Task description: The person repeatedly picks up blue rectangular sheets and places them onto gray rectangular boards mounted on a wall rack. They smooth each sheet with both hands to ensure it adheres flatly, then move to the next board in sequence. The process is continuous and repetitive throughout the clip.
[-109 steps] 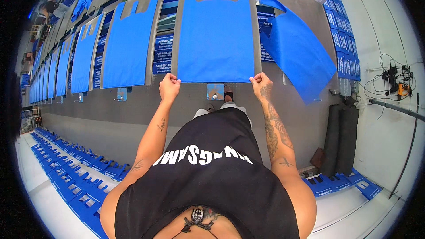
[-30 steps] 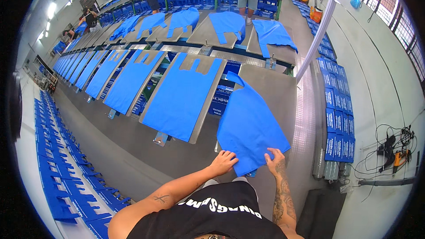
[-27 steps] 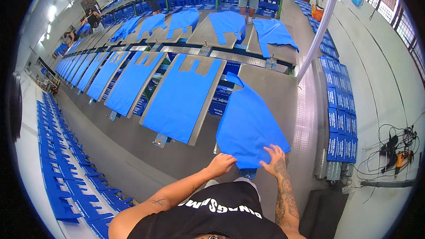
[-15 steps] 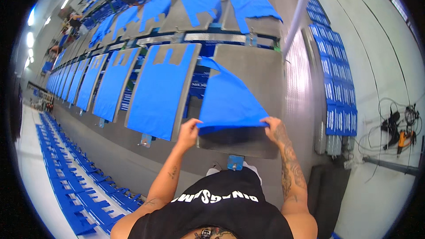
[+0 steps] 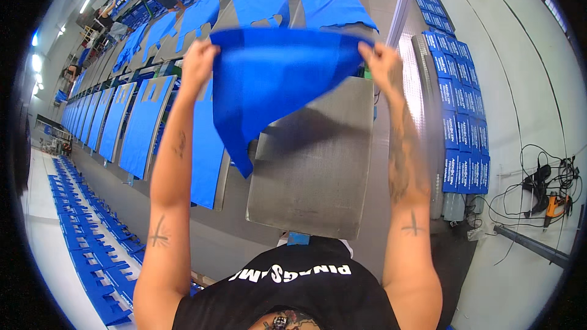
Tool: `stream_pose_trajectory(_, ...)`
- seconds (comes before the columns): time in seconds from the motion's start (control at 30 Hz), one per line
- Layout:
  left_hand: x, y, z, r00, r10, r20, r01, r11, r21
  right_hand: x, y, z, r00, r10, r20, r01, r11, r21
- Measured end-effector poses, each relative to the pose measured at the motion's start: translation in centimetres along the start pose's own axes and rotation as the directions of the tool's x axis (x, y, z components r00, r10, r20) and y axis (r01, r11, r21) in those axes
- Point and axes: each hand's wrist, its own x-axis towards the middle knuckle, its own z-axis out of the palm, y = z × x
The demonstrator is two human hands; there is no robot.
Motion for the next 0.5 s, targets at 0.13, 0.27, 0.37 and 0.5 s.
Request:
stream_pose_trajectory(0.13,9.9,3.5,-5.1,0.994,0.008,-0.112,-0.011,1.000,-0.027,7.1,-8.7,-4.7,0.983,-0.131,-0.130,0.171,0.912,0.372)
stream_pose_trajectory(0.27,12.4,7.1,-8.1,0.995,-0.097,-0.024,0.065,0.806,-0.588,9.0,-10.2,-9.4,0.900,-0.287,-0.328,0.431,0.705,0.563)
stream_pose_trajectory(0.37,9.1,7.9,-8.7,1.000,-0.020,0.024,0.031,0.634,-0.773,5.5,-11.4,-9.4,0.862,-0.301,-0.407,0.503,0.601,0.621)
stream_pose_trajectory(0.5,3.1,6.9,-7.8,0.965,-0.083,0.248,0.260,0.403,-0.878,-0.2,-8.5,-9.1,0.853,-0.342,-0.394,0.522,0.579,0.627)
